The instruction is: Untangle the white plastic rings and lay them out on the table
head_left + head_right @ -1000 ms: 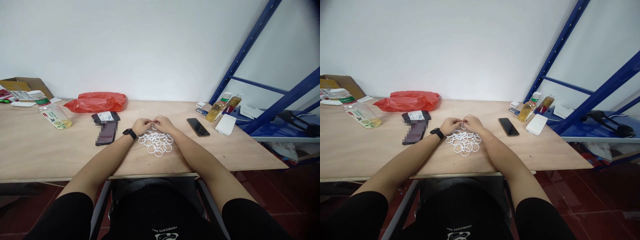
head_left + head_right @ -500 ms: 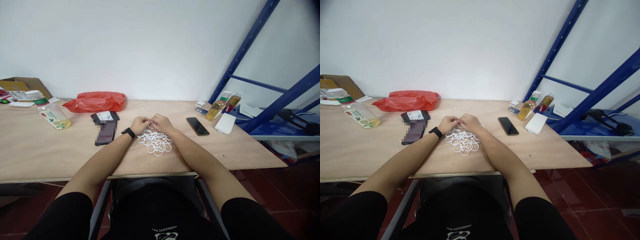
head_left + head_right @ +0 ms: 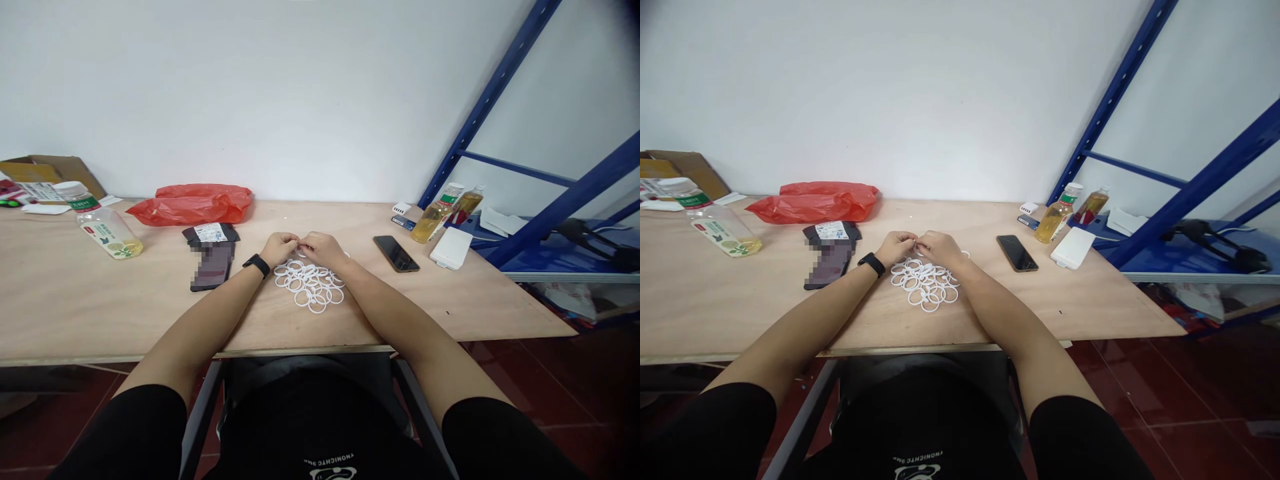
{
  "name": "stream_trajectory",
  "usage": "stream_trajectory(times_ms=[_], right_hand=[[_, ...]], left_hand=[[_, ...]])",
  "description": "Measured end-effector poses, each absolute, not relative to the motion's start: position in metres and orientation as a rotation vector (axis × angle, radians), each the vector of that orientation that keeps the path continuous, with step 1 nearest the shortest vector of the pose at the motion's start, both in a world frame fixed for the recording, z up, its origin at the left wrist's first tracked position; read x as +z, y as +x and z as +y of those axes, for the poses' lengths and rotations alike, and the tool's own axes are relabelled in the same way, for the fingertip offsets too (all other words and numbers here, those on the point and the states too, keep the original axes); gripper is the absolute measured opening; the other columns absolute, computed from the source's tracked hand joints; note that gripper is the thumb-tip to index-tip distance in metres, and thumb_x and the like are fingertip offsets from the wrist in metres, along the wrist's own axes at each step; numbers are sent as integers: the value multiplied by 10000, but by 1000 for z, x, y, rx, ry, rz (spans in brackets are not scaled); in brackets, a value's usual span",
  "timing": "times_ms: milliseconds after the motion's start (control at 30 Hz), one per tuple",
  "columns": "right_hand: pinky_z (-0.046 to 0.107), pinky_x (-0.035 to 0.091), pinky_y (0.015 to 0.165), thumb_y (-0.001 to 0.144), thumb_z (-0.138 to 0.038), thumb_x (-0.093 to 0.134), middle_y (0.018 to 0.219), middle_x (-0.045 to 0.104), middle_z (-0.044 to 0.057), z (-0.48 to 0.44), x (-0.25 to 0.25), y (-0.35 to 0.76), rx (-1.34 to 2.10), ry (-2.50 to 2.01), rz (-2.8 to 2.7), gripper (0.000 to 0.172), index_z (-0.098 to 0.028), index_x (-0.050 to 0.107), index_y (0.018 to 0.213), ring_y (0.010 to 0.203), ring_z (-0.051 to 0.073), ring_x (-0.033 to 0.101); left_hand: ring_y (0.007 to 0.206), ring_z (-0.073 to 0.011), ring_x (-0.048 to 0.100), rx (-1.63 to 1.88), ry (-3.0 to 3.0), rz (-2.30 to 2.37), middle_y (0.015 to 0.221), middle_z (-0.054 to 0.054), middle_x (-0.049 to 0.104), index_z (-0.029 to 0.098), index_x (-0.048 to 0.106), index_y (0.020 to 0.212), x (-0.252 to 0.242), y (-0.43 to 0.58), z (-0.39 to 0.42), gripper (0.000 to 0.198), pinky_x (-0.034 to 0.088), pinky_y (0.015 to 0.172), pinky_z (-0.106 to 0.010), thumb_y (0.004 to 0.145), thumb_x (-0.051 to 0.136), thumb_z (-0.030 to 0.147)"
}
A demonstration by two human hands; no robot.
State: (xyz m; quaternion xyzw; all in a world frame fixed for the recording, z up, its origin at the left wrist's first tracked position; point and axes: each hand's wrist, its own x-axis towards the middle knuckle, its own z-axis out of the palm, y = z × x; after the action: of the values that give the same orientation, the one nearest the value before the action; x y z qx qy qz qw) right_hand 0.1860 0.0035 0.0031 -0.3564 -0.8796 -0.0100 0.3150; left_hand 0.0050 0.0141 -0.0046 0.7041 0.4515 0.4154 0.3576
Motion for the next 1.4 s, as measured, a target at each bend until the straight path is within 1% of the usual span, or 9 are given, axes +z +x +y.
stream_trajectory(times_ms=[200,333,400,667,767,1067,1200,1300,1400], right_hand=[[259,436,776,915,-216,541,905,703,59,5,0,185,13,-896,-2289,208,-218,743,966,857,164,620],[267,454,811,897,-206,565,919,718,52,8,0,189,79,-992,-2172,195,-215,746,970,874,166,635],[268,464,812,887,-210,578,922,727,48,11,1,193,104,-1056,-2100,183,-206,746,960,867,163,643],[297,479,859,889,-277,576,1019,739,47,22,-1,208,84,-1366,-2038,207,-219,738,1003,945,188,652],[315,468,906,865,-279,596,1054,732,60,26,-3,213,91,-1467,-2051,210,-215,740,1003,1014,207,638],[351,445,946,842,-302,629,1027,744,45,26,-3,214,113,-1549,-2006,178,-235,750,954,1022,221,640],[353,459,941,844,-302,639,1011,750,52,25,-4,210,104,-1432,-2046,167,-224,751,940,1001,216,652],[335,484,921,836,-306,658,989,756,51,23,-4,204,169,-1317,-2049,157,-218,757,920,969,203,668],[303,513,876,818,-319,688,976,763,43,17,-4,194,319,-1252,-2027,177,-220,762,944,920,186,689]], left_hand=[[586,-139,601,1128,1797,1203,614,-25,651,128,697,739,-9,3,22,238,477,563,-226,723,474,211],[608,-133,622,1199,1751,1157,780,-49,708,118,708,999,-14,4,24,315,505,596,-244,793,553,300],[608,-133,619,1188,1729,1137,813,-58,716,117,705,1040,-17,4,25,374,512,605,-254,800,599,382],[696,-162,627,961,2166,1225,823,-61,729,135,753,933,-5,-13,22,356,494,674,-269,828,555,412],[724,-166,631,710,2414,1169,820,-52,729,155,758,810,2,-27,21,280,496,731,-270,778,565,356],[807,-172,646,493,2460,1122,912,-44,718,177,761,813,7,-32,23,236,511,754,-249,663,604,270],[711,-151,624,555,2436,1181,815,-33,709,164,732,764,6,-28,19,182,494,684,-246,698,608,280],[640,-138,594,708,2375,1253,745,-25,696,145,716,815,3,-26,17,204,460,610,-241,743,576,275],[642,-141,590,881,2421,1279,762,-31,702,147,715,877,2,-22,16,226,455,622,-252,784,564,287]])
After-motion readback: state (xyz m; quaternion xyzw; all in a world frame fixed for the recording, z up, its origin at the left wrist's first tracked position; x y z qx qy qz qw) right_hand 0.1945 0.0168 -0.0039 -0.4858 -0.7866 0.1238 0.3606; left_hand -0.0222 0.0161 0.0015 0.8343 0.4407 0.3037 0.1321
